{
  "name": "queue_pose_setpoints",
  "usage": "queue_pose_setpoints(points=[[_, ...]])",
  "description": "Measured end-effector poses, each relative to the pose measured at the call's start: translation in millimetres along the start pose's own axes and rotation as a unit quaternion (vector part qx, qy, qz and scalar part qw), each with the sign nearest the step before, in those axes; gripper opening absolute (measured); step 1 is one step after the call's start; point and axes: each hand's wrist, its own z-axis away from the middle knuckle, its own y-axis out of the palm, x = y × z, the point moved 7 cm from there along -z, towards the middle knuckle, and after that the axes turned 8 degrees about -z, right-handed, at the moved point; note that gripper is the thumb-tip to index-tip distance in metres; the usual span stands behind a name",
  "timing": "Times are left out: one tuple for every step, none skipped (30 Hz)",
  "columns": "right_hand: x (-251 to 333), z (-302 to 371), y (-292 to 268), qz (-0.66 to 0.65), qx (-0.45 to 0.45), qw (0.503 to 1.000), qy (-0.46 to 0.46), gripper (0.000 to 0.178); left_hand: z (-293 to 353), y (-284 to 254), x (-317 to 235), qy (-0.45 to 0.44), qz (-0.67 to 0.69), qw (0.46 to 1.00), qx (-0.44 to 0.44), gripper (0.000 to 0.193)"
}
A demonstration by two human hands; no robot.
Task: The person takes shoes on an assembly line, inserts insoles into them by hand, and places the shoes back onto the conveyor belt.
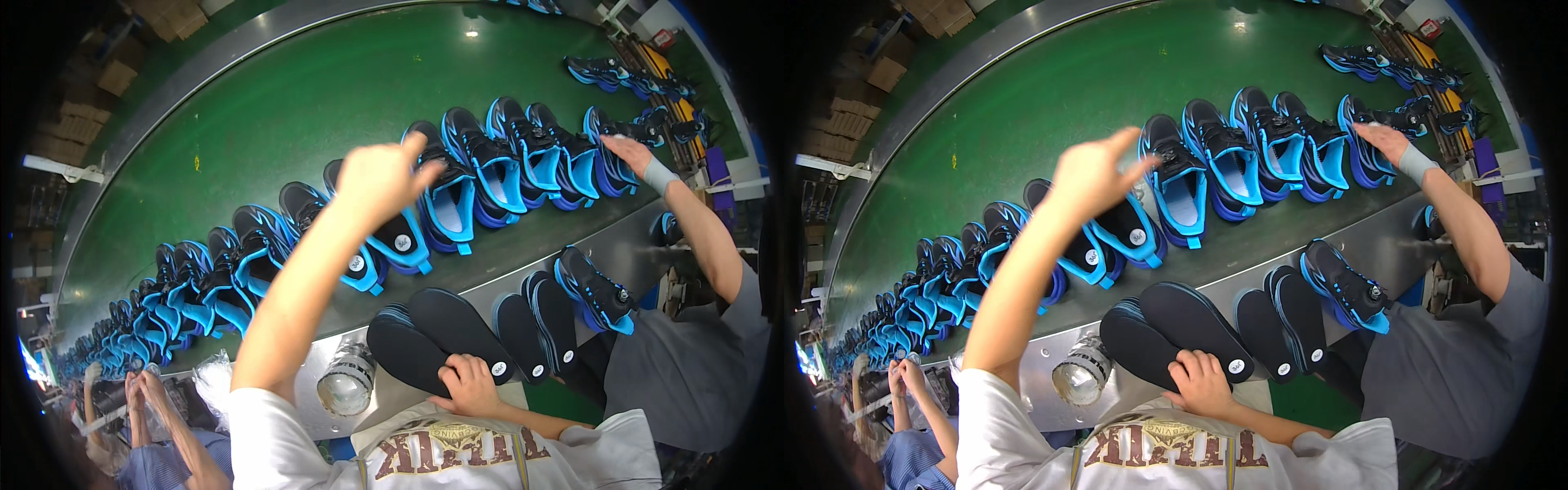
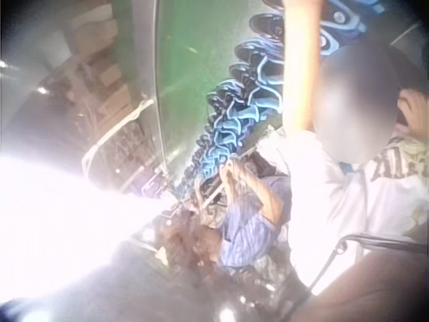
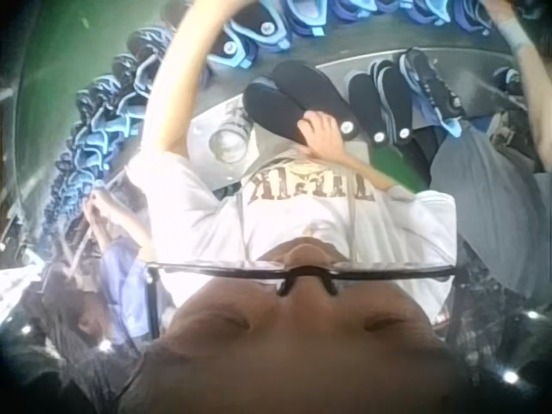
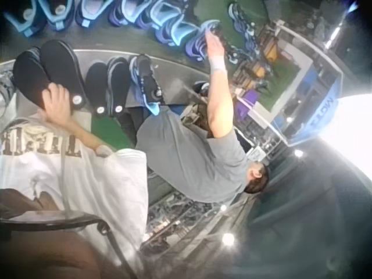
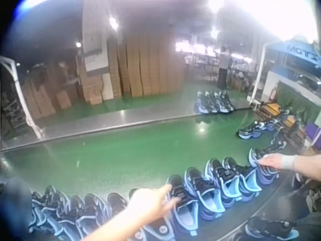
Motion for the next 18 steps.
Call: queue_pose_setpoints(points=[[-3.4,2.6,-5.1,-0.015,-0.019,0.999,0.039,0.049,-2.5,20.2,-7.2,-0.003,-0.017,0.998,0.054,0.051],[-2.4,5.5,-7.4,-0.013,-0.021,0.999,0.033,0.049,-2.3,38.7,-9.5,-0.01,-0.037,0.993,0.108,0.056],[-2.4,9.0,-8.5,-0.019,-0.013,1.0,0.018,0.048,-2.7,55.2,-8.7,-0.027,-0.039,0.989,0.139,0.05],[-1.8,11.8,-9.9,-0.026,-0.007,1.0,0.004,0.047,-6.0,60.6,-8.8,-0.027,-0.04,0.99,0.136,0.05],[-1.9,13.9,-15.8,-0.045,0.0,0.999,-0.003,0.045,-10.9,63.5,-5.5,-0.049,0.006,0.992,0.114,0.047],[-1.2,13.5,-30.7,-0.043,-0.002,0.999,0.001,0.045,-16.1,65.8,-4.9,-0.068,0.056,0.992,0.094,0.044],[-1.9,7.5,-56.2,-0.12,-0.024,0.992,0.025,0.045,-19.9,63.4,-3.3,-0.089,0.082,0.99,0.079,0.039],[-5.5,-1.0,-81.6,-0.2,-0.043,0.978,0.045,0.045,-22.2,60.8,-2.7,-0.091,0.078,0.989,0.082,0.039],[-5.4,-13.3,-115.9,-0.174,-0.089,0.98,0.027,0.045,-19.1,61.2,5.7,-0.144,0.105,0.976,0.125,0.039],[-11.4,-26.0,-148.2,-0.146,-0.138,0.98,0.015,0.045,-17.6,67.6,10.2,-0.191,0.136,0.957,0.169,0.041],[-18.8,-35.8,-174.2,-0.087,-0.177,0.98,-0.002,0.042,-15.2,76.0,13.9,-0.23,0.179,0.931,0.22,0.049],[-26.0,-46.1,-193.1,-0.03,-0.213,0.976,-0.023,0.038,-11.0,82.3,19.2,-0.231,0.175,0.931,0.222,0.049],[-34.2,-56.4,-201.2,-0.036,-0.221,0.974,-0.025,0.03,-5.0,90.9,22.6,-0.251,0.257,0.908,0.216,0.053],[-42.0,-66.5,-204.3,-0.043,-0.228,0.972,-0.029,0.021,0.6,99.8,26.0,-0.27,0.337,0.878,0.208,0.057],[-51.9,-76.5,-200.5,0.007,-0.204,0.978,-0.036,0.015,0.6,88.8,13.7,-0.303,0.352,0.861,0.206,0.059],[-54.3,-89.3,-192.2,0.053,-0.179,0.981,-0.049,0.009,2.7,89.7,11.0,-0.304,0.35,0.861,0.207,0.059],[-59.9,-102.3,-180.9,0.085,-0.159,0.981,-0.067,0.006,4.6,89.9,12.2,-0.319,0.342,0.863,0.192,0.058],[-66.6,-115.3,-168.3,0.126,-0.129,0.981,-0.068,0.006,6.5,90.6,12.3,-0.331,0.334,0.864,0.179,0.058]])
